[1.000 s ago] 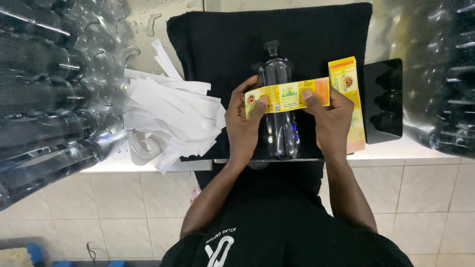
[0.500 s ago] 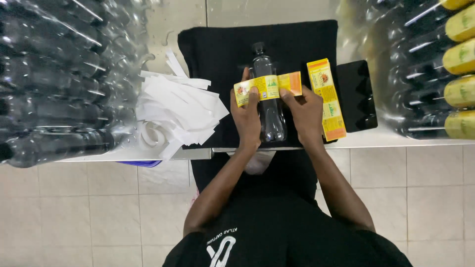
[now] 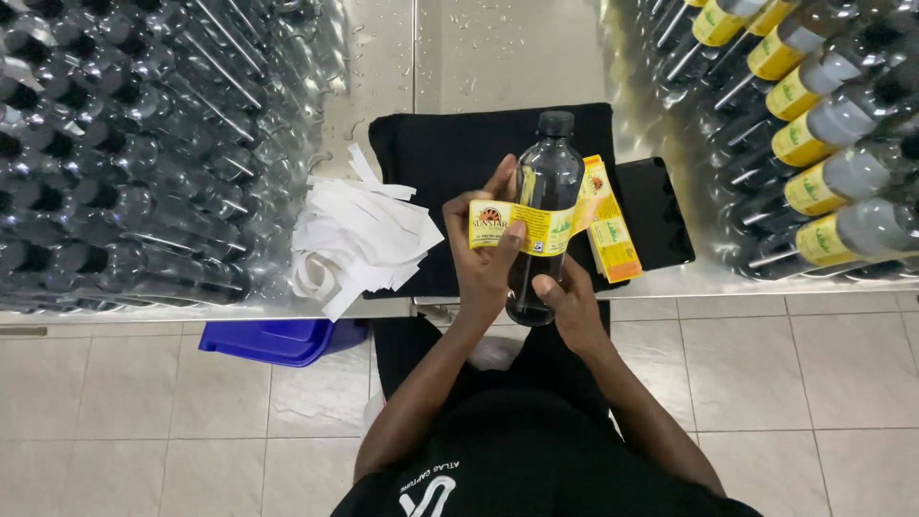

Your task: Manually peeling adhesive labels and applying them to plastic bottles at a production workstation.

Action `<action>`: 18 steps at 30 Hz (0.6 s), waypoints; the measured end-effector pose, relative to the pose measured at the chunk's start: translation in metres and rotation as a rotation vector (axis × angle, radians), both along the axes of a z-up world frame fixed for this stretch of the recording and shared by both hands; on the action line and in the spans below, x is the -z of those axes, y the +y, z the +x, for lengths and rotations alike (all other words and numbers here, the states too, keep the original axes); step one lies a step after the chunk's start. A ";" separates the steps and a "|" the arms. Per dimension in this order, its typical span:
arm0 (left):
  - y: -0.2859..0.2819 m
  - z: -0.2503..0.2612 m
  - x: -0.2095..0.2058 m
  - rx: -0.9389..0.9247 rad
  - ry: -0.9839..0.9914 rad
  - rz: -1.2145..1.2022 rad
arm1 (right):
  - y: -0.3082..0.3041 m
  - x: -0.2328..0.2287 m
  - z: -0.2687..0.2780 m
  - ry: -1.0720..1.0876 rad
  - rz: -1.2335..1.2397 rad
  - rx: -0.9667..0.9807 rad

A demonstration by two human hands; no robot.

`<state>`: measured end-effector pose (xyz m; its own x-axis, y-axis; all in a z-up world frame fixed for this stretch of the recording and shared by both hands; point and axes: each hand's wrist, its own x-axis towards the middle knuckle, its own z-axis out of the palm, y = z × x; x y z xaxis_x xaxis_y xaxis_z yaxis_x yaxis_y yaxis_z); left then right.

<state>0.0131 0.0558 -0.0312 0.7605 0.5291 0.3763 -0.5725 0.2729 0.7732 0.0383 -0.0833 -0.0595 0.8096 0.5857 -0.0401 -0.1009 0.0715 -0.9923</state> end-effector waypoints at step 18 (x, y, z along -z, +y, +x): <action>-0.037 -0.029 -0.031 -0.452 0.128 0.612 | 0.003 0.033 -0.011 -0.410 0.028 0.286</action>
